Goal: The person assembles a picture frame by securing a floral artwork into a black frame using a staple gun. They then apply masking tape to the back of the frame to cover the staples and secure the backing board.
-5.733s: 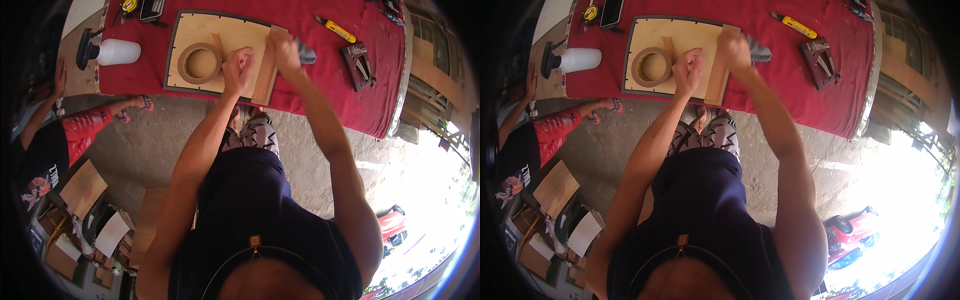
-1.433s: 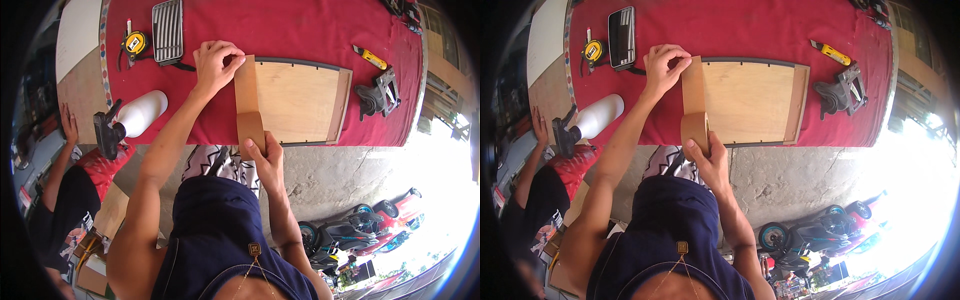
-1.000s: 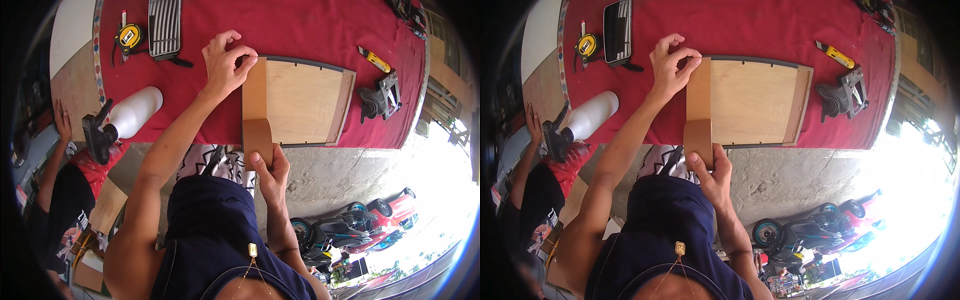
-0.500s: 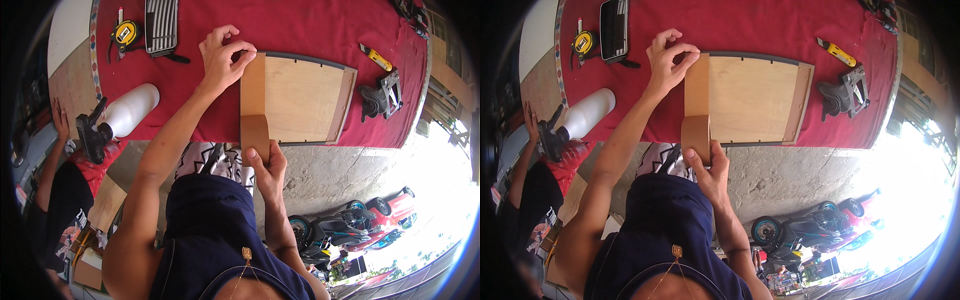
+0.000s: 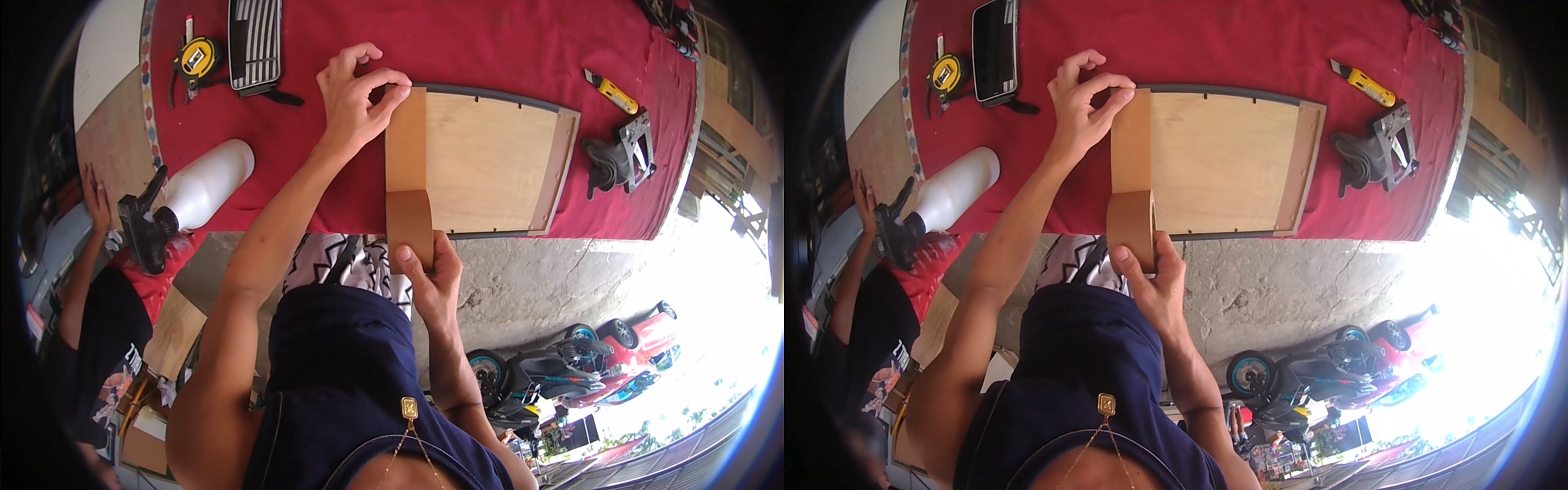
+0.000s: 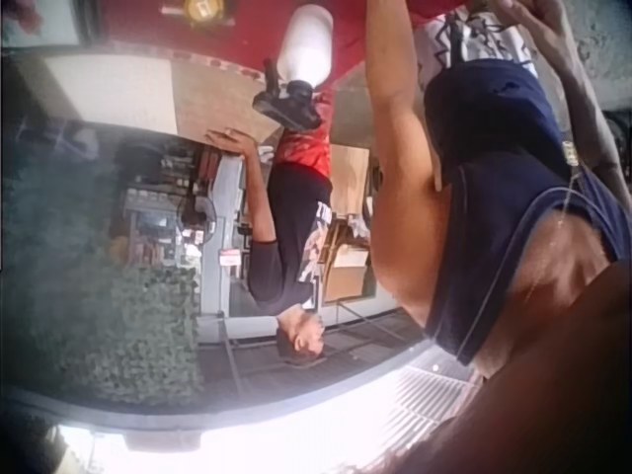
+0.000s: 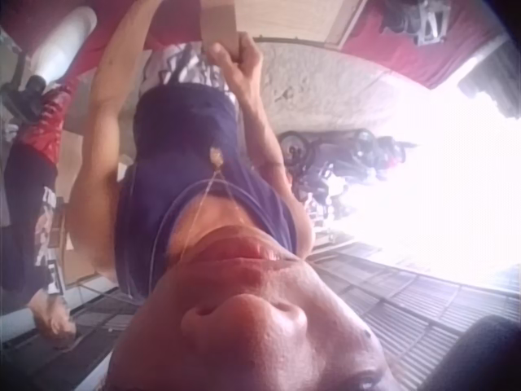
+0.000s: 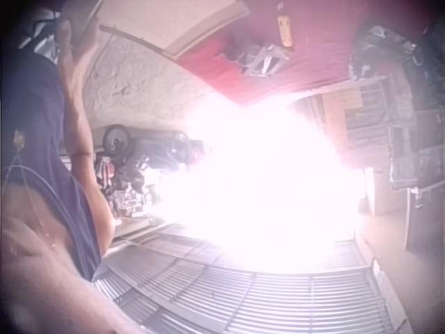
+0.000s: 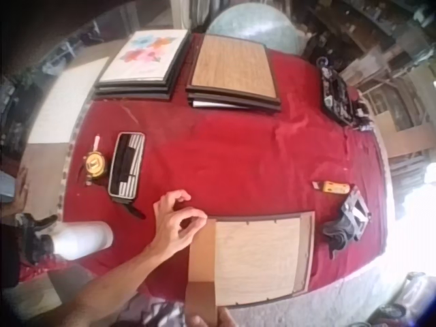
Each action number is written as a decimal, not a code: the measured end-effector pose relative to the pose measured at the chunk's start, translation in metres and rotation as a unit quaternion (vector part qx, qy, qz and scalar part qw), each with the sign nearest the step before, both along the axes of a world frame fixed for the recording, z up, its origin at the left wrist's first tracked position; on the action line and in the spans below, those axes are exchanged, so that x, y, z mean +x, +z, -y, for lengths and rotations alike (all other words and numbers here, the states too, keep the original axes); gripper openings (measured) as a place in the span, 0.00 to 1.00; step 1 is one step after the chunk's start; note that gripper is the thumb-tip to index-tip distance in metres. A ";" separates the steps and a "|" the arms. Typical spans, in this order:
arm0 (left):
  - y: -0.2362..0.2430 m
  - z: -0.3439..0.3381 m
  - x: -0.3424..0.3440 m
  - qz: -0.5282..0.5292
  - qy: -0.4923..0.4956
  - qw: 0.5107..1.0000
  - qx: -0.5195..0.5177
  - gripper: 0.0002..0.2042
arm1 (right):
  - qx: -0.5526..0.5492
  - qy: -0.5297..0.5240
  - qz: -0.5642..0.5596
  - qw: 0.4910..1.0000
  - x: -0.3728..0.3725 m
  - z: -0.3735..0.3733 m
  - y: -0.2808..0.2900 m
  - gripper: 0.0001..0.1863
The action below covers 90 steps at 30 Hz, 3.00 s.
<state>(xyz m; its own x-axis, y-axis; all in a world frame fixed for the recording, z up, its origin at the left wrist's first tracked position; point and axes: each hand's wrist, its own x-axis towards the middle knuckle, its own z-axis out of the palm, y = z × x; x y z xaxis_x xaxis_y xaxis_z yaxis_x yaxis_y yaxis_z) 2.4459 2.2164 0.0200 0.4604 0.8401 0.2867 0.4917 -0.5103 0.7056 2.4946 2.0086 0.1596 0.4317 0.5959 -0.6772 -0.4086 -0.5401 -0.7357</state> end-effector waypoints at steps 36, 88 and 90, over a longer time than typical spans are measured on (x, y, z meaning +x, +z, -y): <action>0.015 -0.034 0.075 -0.151 -0.135 0.968 0.151 0.27 | -0.001 0.057 0.161 0.985 -0.010 0.019 -0.003 0.30; -0.009 -0.035 0.077 -0.064 -0.114 0.984 0.120 0.30 | -0.105 0.059 0.029 0.992 -0.025 0.085 -0.127 0.38; -0.005 -0.036 0.074 -0.051 -0.128 0.983 0.118 0.31 | -0.090 0.077 0.033 0.992 -0.025 0.082 -0.127 0.39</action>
<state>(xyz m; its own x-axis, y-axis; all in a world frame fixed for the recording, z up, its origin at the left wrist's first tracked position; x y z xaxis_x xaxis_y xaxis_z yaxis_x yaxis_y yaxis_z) 2.5199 2.2523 0.0150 0.6849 0.6087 0.4005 0.3883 -0.7700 0.5063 2.4697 1.9264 0.0331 0.3916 0.5305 -0.7518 -0.2651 -0.7174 -0.6443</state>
